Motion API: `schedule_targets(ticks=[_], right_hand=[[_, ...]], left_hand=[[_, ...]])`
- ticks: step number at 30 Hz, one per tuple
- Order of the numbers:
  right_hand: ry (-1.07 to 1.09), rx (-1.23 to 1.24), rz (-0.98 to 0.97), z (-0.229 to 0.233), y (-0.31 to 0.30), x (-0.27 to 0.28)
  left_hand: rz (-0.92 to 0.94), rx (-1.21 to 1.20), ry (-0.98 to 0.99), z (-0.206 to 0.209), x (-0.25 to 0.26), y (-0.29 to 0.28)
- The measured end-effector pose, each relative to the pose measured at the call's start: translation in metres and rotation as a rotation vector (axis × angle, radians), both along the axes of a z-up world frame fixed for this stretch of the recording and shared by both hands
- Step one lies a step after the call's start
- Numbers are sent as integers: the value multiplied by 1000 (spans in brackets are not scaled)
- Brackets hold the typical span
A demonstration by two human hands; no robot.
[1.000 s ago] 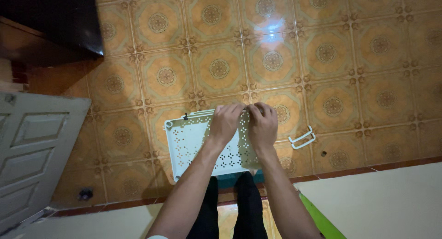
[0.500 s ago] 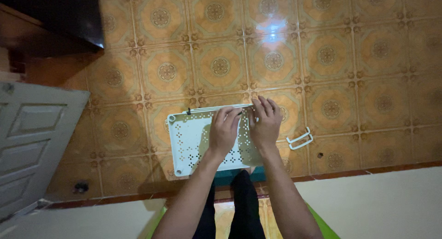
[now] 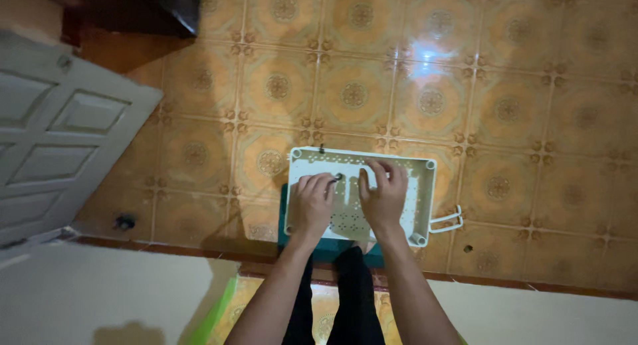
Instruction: The person assembles a white plastic storage unit by attaching handles and legs to perforated trays. They insert small black fasteners into the tray corners, attach white handles to the sides, and then screw white legs into the bottom of the stacked trays.
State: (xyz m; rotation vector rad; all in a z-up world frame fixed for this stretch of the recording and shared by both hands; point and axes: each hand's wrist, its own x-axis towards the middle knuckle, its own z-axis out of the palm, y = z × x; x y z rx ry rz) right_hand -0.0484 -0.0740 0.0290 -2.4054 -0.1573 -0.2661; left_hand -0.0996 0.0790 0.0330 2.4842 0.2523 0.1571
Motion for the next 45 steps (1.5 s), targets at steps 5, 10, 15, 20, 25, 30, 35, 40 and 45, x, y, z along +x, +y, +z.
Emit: schedule_targets(ticks=[5, 10, 15, 20, 25, 30, 35, 40, 45], right_hand=[[-47, -31, 105, 1, 32, 1], [-145, -185, 161, 8, 48, 16], [-86, -268, 279, 12, 55, 35], [37, -267, 384, 7, 57, 42], [141, -176, 419, 1, 57, 42], [112, -189, 456, -4, 57, 39], [83, -228, 450, -6, 58, 37], [27, -200, 464, -5, 57, 35], [3, -250, 478, -4, 56, 33]], left_hand=[[-17, 52, -83, 3, 2, 6], [-13, 231, -215, -3, 24, 31], [-140, 200, -119, -10, 48, 54], [-182, 79, -26, -16, 52, 59], [-116, -28, -84, -13, 48, 57], [-84, -69, -114, -9, 45, 56], [-93, -44, -92, -11, 45, 55], [-92, -33, -86, -16, 43, 56], [-94, -60, -22, -17, 43, 55]])
